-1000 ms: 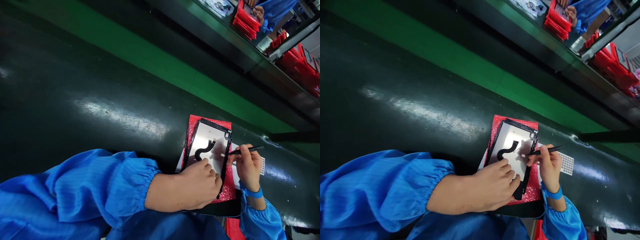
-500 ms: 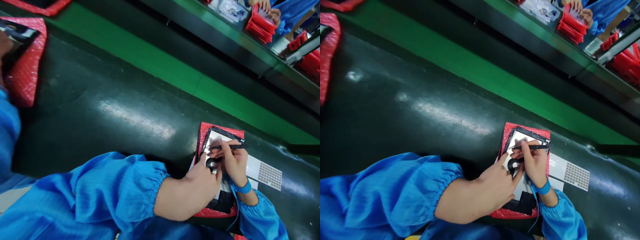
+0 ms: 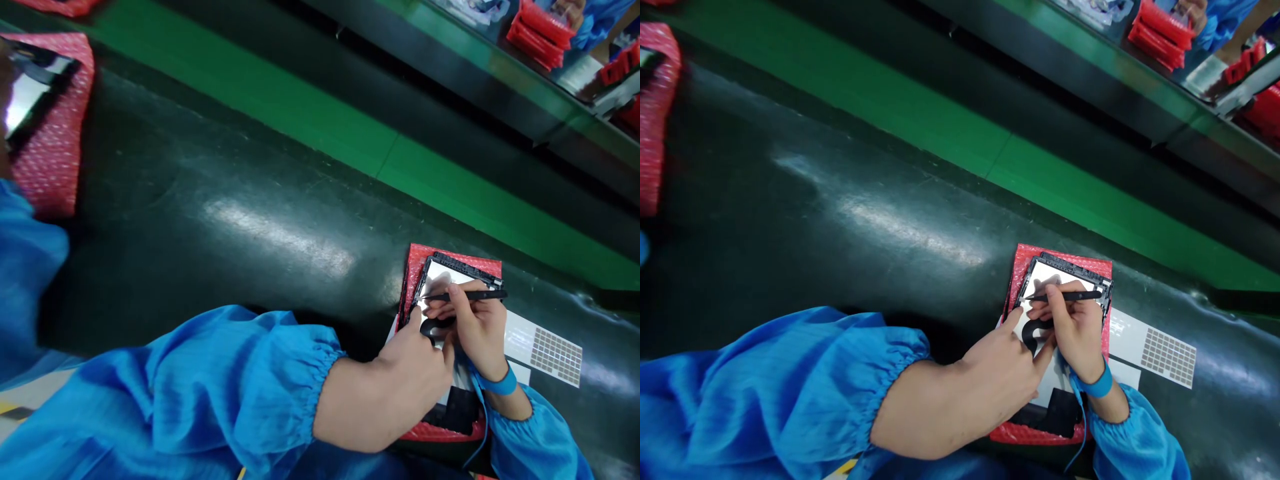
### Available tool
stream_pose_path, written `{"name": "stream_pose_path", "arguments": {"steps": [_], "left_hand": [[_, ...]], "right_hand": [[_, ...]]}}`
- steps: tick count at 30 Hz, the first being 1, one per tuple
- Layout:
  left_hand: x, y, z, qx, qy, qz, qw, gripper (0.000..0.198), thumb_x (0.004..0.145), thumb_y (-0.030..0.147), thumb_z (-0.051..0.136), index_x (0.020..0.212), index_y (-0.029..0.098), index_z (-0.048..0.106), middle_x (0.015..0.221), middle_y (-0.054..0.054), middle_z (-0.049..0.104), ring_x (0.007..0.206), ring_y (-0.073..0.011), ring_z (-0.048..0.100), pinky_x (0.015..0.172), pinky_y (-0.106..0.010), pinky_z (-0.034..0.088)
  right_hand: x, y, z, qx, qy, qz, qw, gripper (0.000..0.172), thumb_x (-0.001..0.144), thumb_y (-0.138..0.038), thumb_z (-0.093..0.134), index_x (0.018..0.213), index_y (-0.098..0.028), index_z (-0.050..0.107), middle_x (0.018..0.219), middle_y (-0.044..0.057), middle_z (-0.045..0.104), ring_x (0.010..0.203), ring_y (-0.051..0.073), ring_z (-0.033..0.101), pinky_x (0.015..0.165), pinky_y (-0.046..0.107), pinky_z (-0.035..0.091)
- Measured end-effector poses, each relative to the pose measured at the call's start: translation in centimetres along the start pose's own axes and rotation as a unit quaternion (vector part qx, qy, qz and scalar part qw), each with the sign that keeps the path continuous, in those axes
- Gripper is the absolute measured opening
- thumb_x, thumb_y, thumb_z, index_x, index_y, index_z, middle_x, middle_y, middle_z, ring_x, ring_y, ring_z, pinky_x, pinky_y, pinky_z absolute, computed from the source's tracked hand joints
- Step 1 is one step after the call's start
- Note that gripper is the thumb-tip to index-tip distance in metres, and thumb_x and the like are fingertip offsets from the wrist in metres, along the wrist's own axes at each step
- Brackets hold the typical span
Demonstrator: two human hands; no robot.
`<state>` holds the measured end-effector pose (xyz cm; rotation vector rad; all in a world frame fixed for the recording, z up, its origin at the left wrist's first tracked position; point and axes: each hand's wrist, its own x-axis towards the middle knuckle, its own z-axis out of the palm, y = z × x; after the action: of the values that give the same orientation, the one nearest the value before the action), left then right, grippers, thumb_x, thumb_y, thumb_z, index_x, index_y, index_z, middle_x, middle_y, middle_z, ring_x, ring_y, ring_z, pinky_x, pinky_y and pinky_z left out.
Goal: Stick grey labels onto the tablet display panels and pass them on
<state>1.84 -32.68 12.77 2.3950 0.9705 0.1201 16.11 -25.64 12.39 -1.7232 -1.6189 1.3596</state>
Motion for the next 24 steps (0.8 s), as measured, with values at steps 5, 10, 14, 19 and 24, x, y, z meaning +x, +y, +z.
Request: {"name": "stream_pose_path", "arguments": {"steps": [5, 10, 14, 19, 24], "left_hand": [[0.0, 0.1, 0.2, -0.015, 0.008, -0.005, 1.000, 0.053, 0.101, 0.016, 0.052, 0.148, -0.006, 0.059, 0.097, -0.020, 0.083, 0.080, -0.0319, 0.078, 0.118, -0.064, 0.041], [0.1, -0.2, 0.1, -0.010, 0.015, -0.003, 1.000, 0.049, 0.101, 0.021, 0.055, 0.143, -0.003, 0.064, 0.090, -0.016, 0.083, 0.080, -0.0320, 0.078, 0.118, -0.064, 0.040], [0.1, -0.9, -0.5, -0.021, 0.002, 0.003, 1.000, 0.043, 0.099, 0.027, 0.063, 0.133, 0.001, 0.070, 0.086, -0.014, 0.083, 0.078, -0.0312, 0.078, 0.116, -0.061, 0.041], [0.0, -1.6, -1.1, -0.022, -0.025, 0.016, 0.999, 0.051, 0.094, 0.038, 0.074, 0.131, 0.003, 0.070, 0.083, -0.014, 0.082, 0.076, -0.0316, 0.077, 0.110, -0.058, 0.045], [-0.3, -2.0, -1.0, -0.040, -0.027, 0.010, 0.999, 0.072, 0.091, 0.053, 0.078, 0.139, 0.001, 0.064, 0.089, -0.017, 0.082, 0.080, -0.0330, 0.078, 0.112, -0.060, 0.043]], "right_hand": [[0.0, -0.2, 0.1, 0.005, 0.001, -0.004, 1.000, 0.040, 0.095, -0.059, 0.078, 0.088, -0.021, 0.070, 0.071, 0.006, 0.081, 0.059, 0.022, 0.080, 0.053, 0.028, 0.067], [0.0, -0.4, 0.1, 0.000, -0.002, 0.000, 1.000, 0.041, 0.095, -0.061, 0.078, 0.088, -0.021, 0.069, 0.071, 0.006, 0.081, 0.058, 0.022, 0.080, 0.054, 0.029, 0.067], [0.0, -0.3, 0.1, 0.001, -0.011, 0.001, 1.000, 0.042, 0.096, -0.061, 0.077, 0.090, -0.021, 0.069, 0.073, 0.007, 0.081, 0.059, 0.021, 0.080, 0.054, 0.028, 0.067], [0.1, 0.0, 0.1, 0.011, -0.018, 0.004, 1.000, 0.040, 0.097, -0.058, 0.076, 0.092, -0.020, 0.067, 0.073, 0.006, 0.081, 0.059, 0.020, 0.080, 0.055, 0.027, 0.067], [0.1, 0.1, 0.6, 0.048, -0.008, 0.018, 0.999, 0.042, 0.096, -0.061, 0.076, 0.094, -0.020, 0.067, 0.072, 0.005, 0.080, 0.056, 0.020, 0.079, 0.054, 0.029, 0.067]]}}
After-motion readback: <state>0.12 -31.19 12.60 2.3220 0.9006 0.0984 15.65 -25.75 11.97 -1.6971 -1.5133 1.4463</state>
